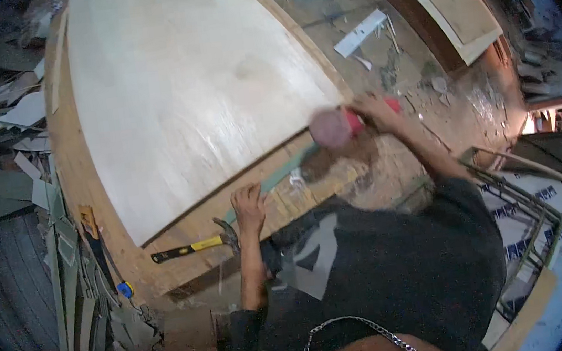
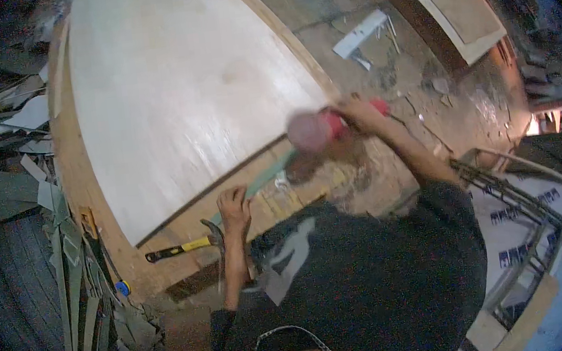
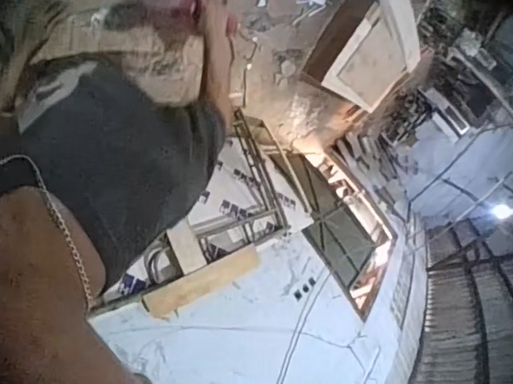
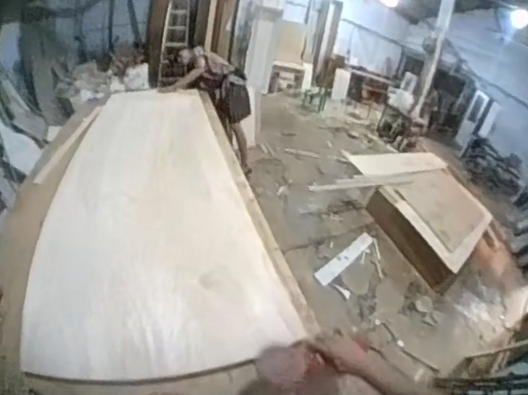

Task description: The person works on a large wooden panel by hand and using a nail gun while a colleague uses a sander on the same workpiece.

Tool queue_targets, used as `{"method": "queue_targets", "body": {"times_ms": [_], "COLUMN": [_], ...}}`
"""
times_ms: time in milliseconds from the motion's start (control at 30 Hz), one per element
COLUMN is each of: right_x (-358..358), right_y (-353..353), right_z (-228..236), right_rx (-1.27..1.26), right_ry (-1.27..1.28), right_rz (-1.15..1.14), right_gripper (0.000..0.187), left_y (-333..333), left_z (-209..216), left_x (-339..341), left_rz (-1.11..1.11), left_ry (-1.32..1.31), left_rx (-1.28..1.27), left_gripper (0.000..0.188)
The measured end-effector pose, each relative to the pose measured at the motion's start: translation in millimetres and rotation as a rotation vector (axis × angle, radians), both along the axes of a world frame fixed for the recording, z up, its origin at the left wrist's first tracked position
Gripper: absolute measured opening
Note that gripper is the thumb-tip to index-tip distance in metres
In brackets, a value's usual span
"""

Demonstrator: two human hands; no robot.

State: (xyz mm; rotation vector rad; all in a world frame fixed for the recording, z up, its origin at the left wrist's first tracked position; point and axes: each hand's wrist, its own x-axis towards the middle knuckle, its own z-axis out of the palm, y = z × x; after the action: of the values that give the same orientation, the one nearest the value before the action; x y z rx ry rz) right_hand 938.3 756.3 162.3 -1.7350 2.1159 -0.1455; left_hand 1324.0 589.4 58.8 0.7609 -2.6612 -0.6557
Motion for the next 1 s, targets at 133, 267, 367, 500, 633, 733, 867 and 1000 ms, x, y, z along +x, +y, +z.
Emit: {"method": "queue_targets", "body": {"times_ms": [133, 267, 367, 500, 633, 733, 867, 1000], "right_x": [12, 34, 42, 37, 37, 36, 33, 23], "right_y": [61, 85, 81, 67, 52, 51, 52, 47], "right_z": [-40, -59, -55, -67, -59, -54, -66, -35], "right_rx": [0.173, 0.021, -0.127, -0.167, -0.202, -0.128, -0.117, 0.069], "right_ry": [0.1, 0.156, 0.087, 0.159, 0.165, 0.057, 0.216, 0.348], "right_rz": [0.017, 0.032, -0.029, 0.061, 0.147, 0.103, 0.074, -0.014], "right_gripper": [0.048, 0.046, 0.045, 0.045, 0.051, 0.065, 0.094, 0.097], "left_y": [-10, -16, -21, -27, -30, -24, -13, -7], "left_z": [-5, 1, 7, 13, -3, -1, 13, -3], "left_x": [0, 3, 7, 12, 19, 21, 26, 47], "left_rz": [-0.072, -0.042, -0.036, -0.04, -0.015, 0.022, 0.086, 0.368], "left_ry": [-0.072, -0.02, 0.025, -0.034, -0.023, -0.064, -0.062, -0.018], "left_rx": [-0.025, -0.095, -0.102, -0.082, -0.135, -0.105, -0.088, -0.048], "left_gripper": [0.032, 0.032, 0.034, 0.038, 0.039, 0.038, 0.038, 0.043]}}
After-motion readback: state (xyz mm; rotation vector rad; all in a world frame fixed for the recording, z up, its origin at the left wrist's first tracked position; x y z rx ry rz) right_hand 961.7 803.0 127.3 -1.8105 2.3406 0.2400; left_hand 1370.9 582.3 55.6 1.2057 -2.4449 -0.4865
